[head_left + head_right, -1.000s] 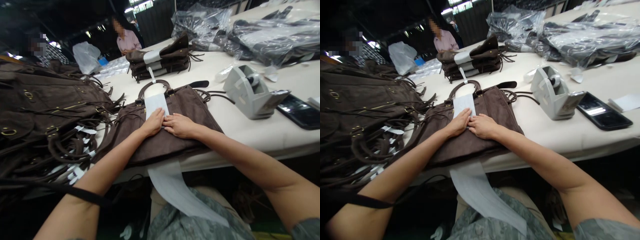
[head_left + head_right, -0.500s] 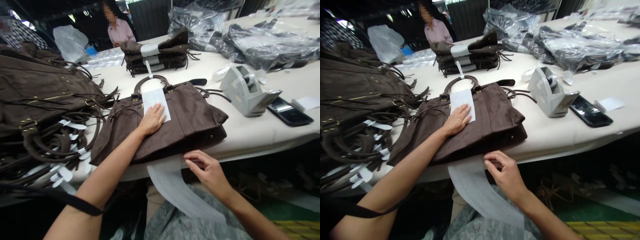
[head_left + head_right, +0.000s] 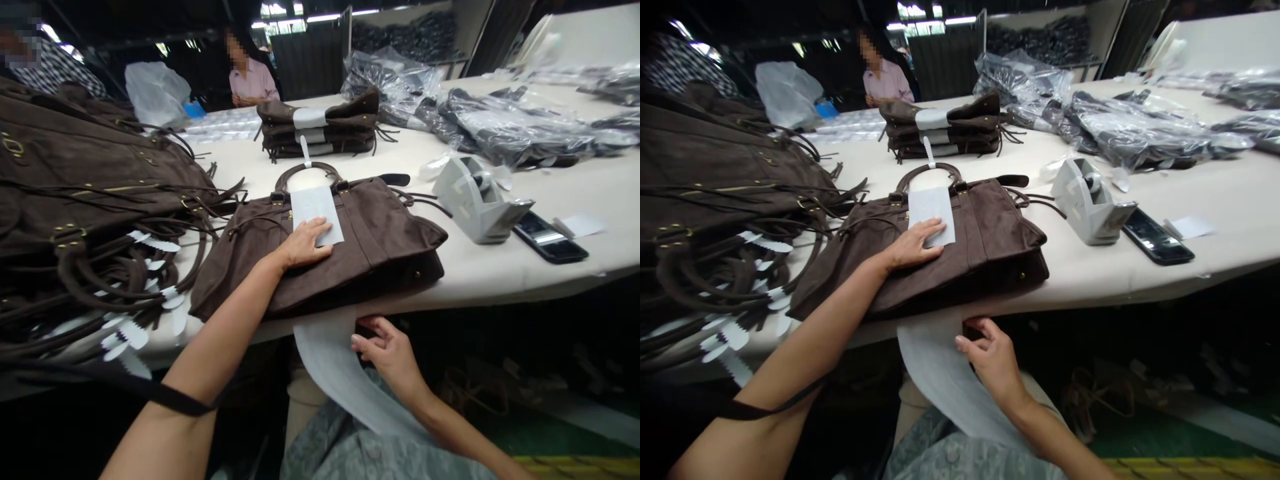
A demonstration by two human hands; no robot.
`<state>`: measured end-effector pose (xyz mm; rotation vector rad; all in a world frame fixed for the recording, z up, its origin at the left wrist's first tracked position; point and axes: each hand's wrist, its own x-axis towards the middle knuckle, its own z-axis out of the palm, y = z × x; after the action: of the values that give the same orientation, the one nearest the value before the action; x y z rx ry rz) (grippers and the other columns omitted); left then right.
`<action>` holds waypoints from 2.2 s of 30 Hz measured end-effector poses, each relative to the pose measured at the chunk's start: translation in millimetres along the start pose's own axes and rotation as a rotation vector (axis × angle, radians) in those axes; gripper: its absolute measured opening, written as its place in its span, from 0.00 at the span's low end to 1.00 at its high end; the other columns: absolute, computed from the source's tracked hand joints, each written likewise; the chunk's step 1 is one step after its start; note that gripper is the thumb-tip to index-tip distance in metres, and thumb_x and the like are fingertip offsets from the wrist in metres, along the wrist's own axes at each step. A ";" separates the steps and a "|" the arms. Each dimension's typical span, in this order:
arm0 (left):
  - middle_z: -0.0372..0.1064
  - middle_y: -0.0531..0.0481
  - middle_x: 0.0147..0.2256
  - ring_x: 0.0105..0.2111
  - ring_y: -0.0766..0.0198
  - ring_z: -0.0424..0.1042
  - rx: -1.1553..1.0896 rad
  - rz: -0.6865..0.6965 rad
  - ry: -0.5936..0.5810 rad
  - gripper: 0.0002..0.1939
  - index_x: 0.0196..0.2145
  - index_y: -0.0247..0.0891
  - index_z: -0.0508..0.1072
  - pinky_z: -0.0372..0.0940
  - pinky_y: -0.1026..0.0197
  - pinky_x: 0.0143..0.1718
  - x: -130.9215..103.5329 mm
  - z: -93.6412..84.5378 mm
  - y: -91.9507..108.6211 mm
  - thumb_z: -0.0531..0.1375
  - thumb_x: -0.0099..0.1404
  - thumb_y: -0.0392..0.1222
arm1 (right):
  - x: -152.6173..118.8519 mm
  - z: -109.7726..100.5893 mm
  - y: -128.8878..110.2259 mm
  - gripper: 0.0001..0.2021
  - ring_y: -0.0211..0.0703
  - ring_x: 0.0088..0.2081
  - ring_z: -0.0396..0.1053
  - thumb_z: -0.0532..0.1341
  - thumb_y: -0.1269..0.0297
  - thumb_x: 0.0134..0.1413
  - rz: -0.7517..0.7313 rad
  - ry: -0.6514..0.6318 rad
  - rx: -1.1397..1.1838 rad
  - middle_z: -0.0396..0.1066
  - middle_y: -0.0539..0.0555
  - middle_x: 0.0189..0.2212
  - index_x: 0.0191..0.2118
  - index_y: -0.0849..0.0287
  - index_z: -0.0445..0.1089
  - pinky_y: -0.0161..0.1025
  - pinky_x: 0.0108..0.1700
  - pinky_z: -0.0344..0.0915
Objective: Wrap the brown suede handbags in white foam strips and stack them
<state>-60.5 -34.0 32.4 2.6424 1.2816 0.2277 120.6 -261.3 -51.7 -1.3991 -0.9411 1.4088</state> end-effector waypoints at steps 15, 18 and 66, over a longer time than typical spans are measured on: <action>0.61 0.42 0.62 0.65 0.59 0.56 -0.044 -0.028 0.114 0.26 0.60 0.32 0.66 0.48 0.50 0.67 -2.3 7.6 -2.9 0.43 0.73 0.45 | 2.5 4.7 -44.9 0.28 0.32 0.12 0.51 0.57 0.34 0.54 0.018 -0.084 -0.091 0.51 0.43 0.12 0.23 0.57 0.56 0.31 0.13 0.47; 0.60 0.42 0.62 0.65 0.60 0.55 -0.058 -0.025 0.112 0.26 0.61 0.32 0.64 0.47 0.51 0.68 -2.9 7.5 -2.1 0.43 0.73 0.46 | -10.7 -12.2 -35.7 0.29 0.31 0.12 0.52 0.57 0.34 0.54 0.071 0.070 -0.084 0.52 0.44 0.12 0.22 0.57 0.56 0.31 0.14 0.47; 0.64 0.38 0.59 0.62 0.48 0.59 0.098 0.259 0.135 0.19 0.56 0.33 0.69 0.53 0.41 0.63 -12.2 14.1 14.2 0.49 0.71 0.37 | -5.5 -16.8 -159.6 0.37 0.35 0.20 0.62 0.72 0.58 0.46 -0.187 -0.318 -0.335 0.66 0.43 0.19 0.60 0.56 0.58 0.30 0.21 0.55</action>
<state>-54.1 -53.7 21.5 2.9194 1.0058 0.3967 150.8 -220.7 100.7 -1.3012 -1.5319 1.3982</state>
